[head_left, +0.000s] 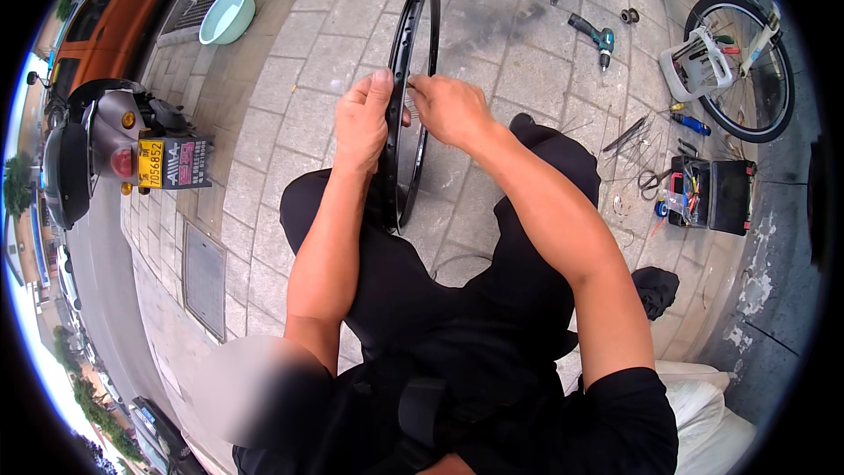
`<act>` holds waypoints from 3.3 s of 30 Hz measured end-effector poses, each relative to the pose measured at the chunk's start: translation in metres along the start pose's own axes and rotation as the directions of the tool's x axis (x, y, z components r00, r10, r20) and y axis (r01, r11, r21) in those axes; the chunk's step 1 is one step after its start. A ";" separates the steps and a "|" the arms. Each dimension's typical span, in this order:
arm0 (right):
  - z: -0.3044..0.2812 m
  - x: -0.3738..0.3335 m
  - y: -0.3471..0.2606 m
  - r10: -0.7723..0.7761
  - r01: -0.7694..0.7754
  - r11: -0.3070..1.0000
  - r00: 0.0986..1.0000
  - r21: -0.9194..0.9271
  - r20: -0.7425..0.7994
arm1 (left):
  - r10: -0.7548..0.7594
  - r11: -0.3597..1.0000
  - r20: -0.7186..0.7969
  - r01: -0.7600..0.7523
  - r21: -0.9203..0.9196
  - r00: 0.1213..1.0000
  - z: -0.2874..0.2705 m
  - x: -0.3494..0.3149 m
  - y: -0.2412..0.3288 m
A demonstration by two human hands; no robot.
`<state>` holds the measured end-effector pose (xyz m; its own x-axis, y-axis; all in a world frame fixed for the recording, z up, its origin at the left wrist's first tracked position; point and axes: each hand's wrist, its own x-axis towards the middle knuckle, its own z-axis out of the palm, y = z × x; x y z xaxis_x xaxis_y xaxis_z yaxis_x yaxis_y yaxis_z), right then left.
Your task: The person sits on the ground and assembles a bicycle wheel by inserting spokes into the rim and hub. They handle individual spokes and small metal parts, threading them through the wheel components by hand.
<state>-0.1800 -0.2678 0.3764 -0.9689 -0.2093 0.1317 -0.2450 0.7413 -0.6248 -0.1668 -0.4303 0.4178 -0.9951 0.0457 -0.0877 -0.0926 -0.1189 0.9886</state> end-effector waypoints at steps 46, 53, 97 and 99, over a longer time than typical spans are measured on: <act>0.265 0.020 0.003 -0.238 0.659 0.453 0.739 -0.600 0.631 | 0.081 0.993 -0.186 -0.064 0.095 0.979 -0.031 0.022 0.012; 0.223 0.019 -0.005 -0.165 0.727 0.334 0.672 -0.600 0.722 | 0.087 0.993 -0.141 -0.075 0.093 0.986 -0.040 0.020 0.009; 0.138 -0.015 -0.002 -0.399 0.548 0.749 0.822 -0.373 0.406 | 0.156 0.967 -0.135 -0.123 0.223 0.979 -0.065 -0.001 0.011; 0.130 -0.021 0.003 -0.372 0.495 0.792 0.855 -0.358 0.361 | 0.152 0.968 -0.126 -0.122 0.219 0.980 -0.068 -0.003 0.010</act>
<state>-0.1563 -0.3436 0.2718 -0.7255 -0.6849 0.0669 -0.6857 0.7113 -0.1542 -0.1674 -0.4994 0.4194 -0.9940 -0.0980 0.0492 0.0397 0.0966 0.9945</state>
